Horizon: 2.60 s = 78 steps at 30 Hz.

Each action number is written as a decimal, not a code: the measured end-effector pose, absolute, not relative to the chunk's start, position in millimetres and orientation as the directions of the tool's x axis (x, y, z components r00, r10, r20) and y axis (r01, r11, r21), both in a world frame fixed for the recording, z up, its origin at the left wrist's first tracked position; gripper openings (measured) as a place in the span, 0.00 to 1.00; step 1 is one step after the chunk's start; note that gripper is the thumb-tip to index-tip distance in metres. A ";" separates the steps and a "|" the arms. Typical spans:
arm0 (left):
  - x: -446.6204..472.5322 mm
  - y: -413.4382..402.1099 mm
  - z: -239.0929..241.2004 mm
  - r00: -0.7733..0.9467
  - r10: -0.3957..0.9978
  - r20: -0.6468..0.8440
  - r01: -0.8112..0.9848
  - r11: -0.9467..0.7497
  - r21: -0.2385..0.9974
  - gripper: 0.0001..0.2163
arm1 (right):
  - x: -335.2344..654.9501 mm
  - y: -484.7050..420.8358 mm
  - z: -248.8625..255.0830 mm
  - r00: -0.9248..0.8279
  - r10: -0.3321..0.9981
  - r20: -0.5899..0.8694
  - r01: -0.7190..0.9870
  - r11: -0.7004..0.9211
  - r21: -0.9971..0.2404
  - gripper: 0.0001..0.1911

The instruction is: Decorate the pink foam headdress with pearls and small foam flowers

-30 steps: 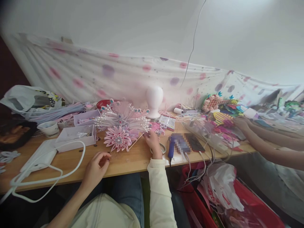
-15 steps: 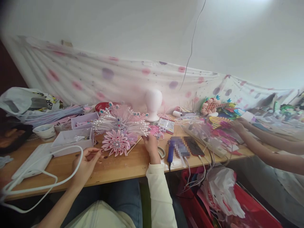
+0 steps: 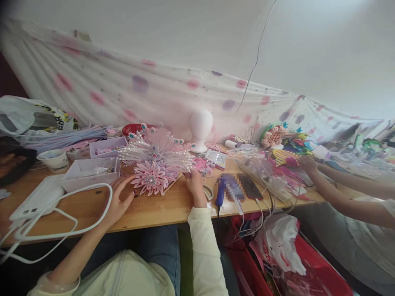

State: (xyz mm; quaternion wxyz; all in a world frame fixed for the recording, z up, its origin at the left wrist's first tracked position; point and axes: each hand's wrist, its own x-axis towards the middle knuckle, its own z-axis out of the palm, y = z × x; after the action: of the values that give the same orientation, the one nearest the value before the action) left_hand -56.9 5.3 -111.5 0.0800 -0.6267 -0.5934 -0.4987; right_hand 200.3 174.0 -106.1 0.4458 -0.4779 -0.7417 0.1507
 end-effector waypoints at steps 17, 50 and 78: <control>-11.6 15.8 -102.4 -0.534 0.724 0.437 0.805 0.277 0.525 0.33 | 199.8 171.0 -105.6 -0.122 0.847 0.517 0.586 0.482 -0.651 0.04; 27.6 -19.7 -99.0 -0.142 0.901 0.411 0.972 0.047 0.232 0.15 | 196.8 169.3 -103.8 -0.120 0.840 0.529 0.605 0.484 -0.632 0.09; 28.8 -14.2 -92.4 -0.131 0.964 0.231 0.990 0.115 0.081 0.21 | 190.9 166.5 -100.5 -0.104 0.858 0.503 0.627 0.449 -0.636 0.05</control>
State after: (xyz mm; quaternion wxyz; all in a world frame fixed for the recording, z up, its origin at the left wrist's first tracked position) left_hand 28.8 -14.2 -92.4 0.0602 -0.6564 -0.7443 -0.1073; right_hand 190.9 166.5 -100.5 0.4358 -0.5079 -0.7312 0.1323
